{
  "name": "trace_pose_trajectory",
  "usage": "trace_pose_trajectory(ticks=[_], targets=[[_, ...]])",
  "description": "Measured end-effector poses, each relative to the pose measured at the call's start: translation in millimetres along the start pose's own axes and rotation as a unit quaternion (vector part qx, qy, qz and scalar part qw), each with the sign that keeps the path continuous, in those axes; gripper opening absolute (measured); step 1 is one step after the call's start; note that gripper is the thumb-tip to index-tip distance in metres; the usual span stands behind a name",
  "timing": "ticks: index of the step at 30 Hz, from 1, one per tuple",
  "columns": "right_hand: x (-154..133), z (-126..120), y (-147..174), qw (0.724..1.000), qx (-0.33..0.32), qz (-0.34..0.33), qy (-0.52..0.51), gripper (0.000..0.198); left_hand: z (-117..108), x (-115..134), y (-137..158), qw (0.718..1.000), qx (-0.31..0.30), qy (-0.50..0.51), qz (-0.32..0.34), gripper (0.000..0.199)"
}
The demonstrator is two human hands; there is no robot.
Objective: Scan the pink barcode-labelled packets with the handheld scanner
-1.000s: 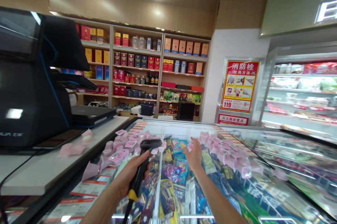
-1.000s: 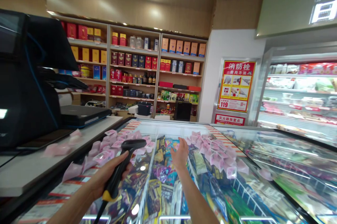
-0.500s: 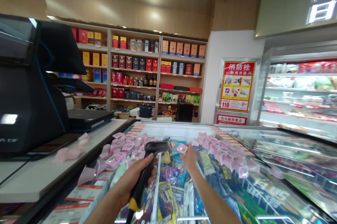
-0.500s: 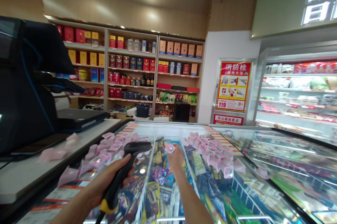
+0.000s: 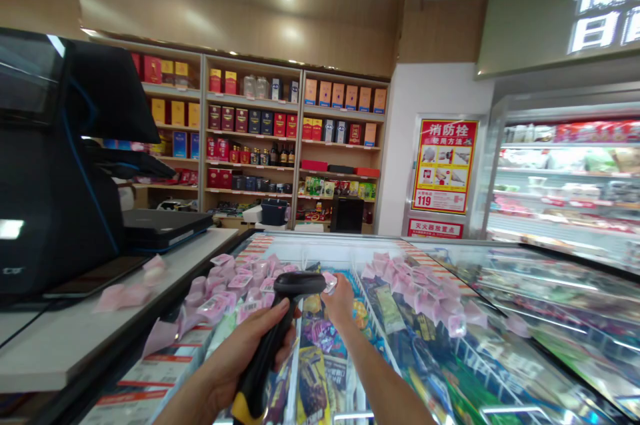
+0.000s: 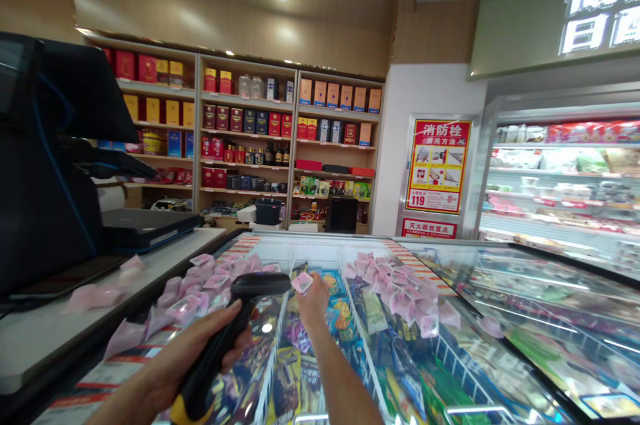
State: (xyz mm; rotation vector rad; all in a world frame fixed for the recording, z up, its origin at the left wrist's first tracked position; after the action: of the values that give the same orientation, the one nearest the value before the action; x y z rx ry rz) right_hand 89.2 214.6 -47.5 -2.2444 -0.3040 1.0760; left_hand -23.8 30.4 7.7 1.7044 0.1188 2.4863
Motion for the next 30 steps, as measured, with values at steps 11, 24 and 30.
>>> trace_pose_trajectory(ticks=[11,24,30], targets=[[3,26,-3,0.998,-0.050,0.045,-0.001,0.034,-21,11,1,0.998,0.059,0.016,0.034,0.029],[-46,105,5,0.991,-0.135,0.011,0.015,0.051,-71,22,15,0.992,0.108,0.056,0.031,0.028],[-69,124,12,0.983,-0.180,0.021,0.013,0.060,-76,21,15,0.989,0.132,0.065,0.026,0.027]])
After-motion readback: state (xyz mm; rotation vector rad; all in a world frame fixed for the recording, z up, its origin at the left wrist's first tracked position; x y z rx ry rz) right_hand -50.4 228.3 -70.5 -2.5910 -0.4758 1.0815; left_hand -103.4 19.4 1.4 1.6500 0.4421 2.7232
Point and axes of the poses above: each hand's wrist, its own y-axis away from the middle knuckle, its own z-axis out of the palm, x = y × z, the point moved 7 cm from there along -y, towards the middle knuckle
